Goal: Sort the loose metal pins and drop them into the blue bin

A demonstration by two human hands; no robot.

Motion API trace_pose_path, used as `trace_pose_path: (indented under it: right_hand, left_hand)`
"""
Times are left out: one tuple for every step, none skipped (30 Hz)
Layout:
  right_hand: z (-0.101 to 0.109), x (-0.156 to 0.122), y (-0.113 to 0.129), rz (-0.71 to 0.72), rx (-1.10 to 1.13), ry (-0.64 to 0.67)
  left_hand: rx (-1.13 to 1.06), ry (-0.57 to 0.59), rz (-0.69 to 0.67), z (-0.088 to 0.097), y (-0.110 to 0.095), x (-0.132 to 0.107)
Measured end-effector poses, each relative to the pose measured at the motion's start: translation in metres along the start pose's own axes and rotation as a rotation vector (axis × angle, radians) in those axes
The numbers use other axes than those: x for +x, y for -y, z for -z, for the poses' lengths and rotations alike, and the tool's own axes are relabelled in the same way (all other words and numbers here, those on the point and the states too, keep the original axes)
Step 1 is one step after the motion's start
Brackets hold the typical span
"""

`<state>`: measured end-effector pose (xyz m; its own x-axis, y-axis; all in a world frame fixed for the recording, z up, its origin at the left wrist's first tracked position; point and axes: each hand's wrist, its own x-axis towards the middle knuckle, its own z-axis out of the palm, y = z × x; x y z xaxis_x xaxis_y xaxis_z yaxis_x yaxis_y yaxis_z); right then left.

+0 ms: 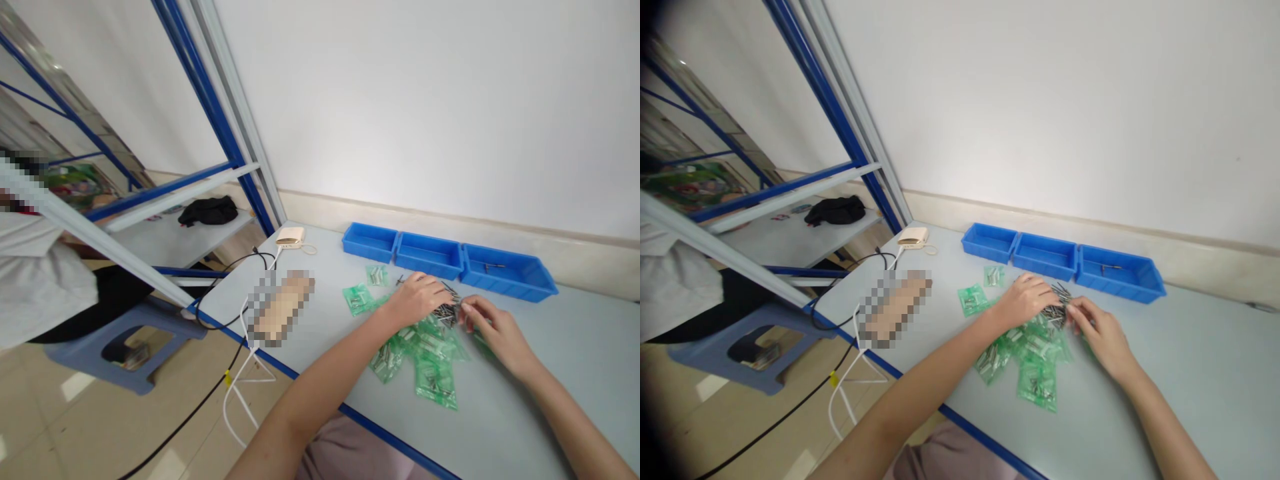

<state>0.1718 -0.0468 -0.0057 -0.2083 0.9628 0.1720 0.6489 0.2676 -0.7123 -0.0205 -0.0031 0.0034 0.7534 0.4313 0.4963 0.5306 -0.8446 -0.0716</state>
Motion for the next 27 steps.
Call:
trace_pose_path:
  right_hand:
    - [0.0,0.0,0.0,0.014,-0.048,-0.03]
    - [0.0,-0.001,-0.001,0.031,-0.097,-0.057]
    - [0.0,-0.001,-0.001,0.049,-0.136,-0.075]
    - [0.001,-0.001,-0.001,0.064,-0.159,-0.08]
    - [0.001,-0.002,-0.001,0.072,-0.165,-0.077]
    - [0.001,-0.002,-0.001,0.072,-0.155,-0.069]
    - [0.002,-0.002,0.0,0.065,-0.137,-0.06]
    - [0.002,-0.001,0.0,0.055,-0.117,-0.051]
    - [0.002,-0.001,0.0,0.045,-0.098,-0.04]
    - [0.002,-0.001,0.0,0.036,-0.08,-0.029]
    - [0.001,-0.001,-0.001,0.027,-0.061,-0.023]
    - [0.0,-0.001,-0.001,0.021,-0.037,-0.025]
    - [-0.001,-0.001,-0.002,0.016,-0.015,-0.035]
    - [-0.002,-0.001,-0.003,0.015,0.001,-0.055]
    - [-0.002,-0.001,-0.005,0.02,0.006,-0.08]
    - [-0.003,-0.001,-0.006,0.033,-0.002,-0.104]
    - [-0.004,-0.001,-0.008,0.051,-0.022,-0.123]
    - [-0.004,-0.001,-0.009,0.067,-0.049,-0.141]
    - [-0.004,-0.001,-0.009,0.08,-0.075,-0.157]
    - [-0.003,-0.001,-0.009,0.089,-0.096,-0.17]
    - [-0.002,-0.001,-0.009,0.092,-0.11,-0.177]
    - [-0.001,-0.001,-0.009,0.09,-0.12,-0.181]
    - [0.0,-0.002,-0.008,0.087,-0.126,-0.177]
    - [0.001,-0.002,-0.006,0.085,-0.131,-0.165]
    - [0.001,-0.002,-0.005,0.081,-0.133,-0.148]
    - [0.002,-0.002,-0.004,0.071,-0.126,-0.135]
    - [0.002,-0.002,-0.003,0.058,-0.108,-0.126]
  left_hand:
    - [-0.006,-0.009,0.005,-0.002,-0.001,0.0]
    - [-0.009,-0.015,0.004,-0.003,-0.001,0.0]
    - [-0.01,-0.018,-0.002,-0.004,-0.002,0.001]
    - [-0.01,-0.019,-0.007,-0.005,-0.003,0.001]
    - [-0.009,-0.019,-0.008,-0.006,-0.003,0.001]
    - [-0.01,-0.019,-0.008,-0.006,-0.004,0.001]
    - [-0.012,-0.019,-0.008,-0.006,-0.005,0.001]
    - [-0.016,-0.02,-0.011,-0.006,-0.006,0.001]
    - [-0.022,-0.021,-0.015,-0.005,-0.006,0.001]
    - [-0.03,-0.021,-0.018,-0.004,-0.007,0.001]
    - [-0.039,-0.019,-0.015,-0.004,-0.007,0.001]
    - [-0.048,-0.015,-0.002,-0.004,-0.007,0.001]
    - [-0.055,-0.01,0.019,-0.004,-0.008,0.001]
    - [-0.061,-0.004,0.044,-0.004,-0.008,0.002]
    - [-0.066,0.001,0.069,-0.004,-0.008,0.002]
    - [-0.071,0.007,0.09,-0.005,-0.008,0.002]
    - [-0.077,0.014,0.105,-0.005,-0.009,0.002]
    - [-0.085,0.02,0.115,-0.005,-0.009,0.003]
    - [-0.094,0.024,0.122,-0.006,-0.01,0.003]
    - [-0.104,0.025,0.13,-0.006,-0.01,0.003]
    - [-0.117,0.024,0.136,-0.006,-0.011,0.003]
    - [-0.13,0.021,0.14,-0.006,-0.011,0.003]
    - [-0.144,0.017,0.141,-0.007,-0.012,0.003]
    - [-0.156,0.016,0.14,-0.007,-0.012,0.003]
    - [-0.164,0.018,0.139,-0.007,-0.011,0.002]
    - [-0.168,0.022,0.138,-0.007,-0.011,0.002]
    - [-0.168,0.027,0.14,-0.006,-0.01,0.002]
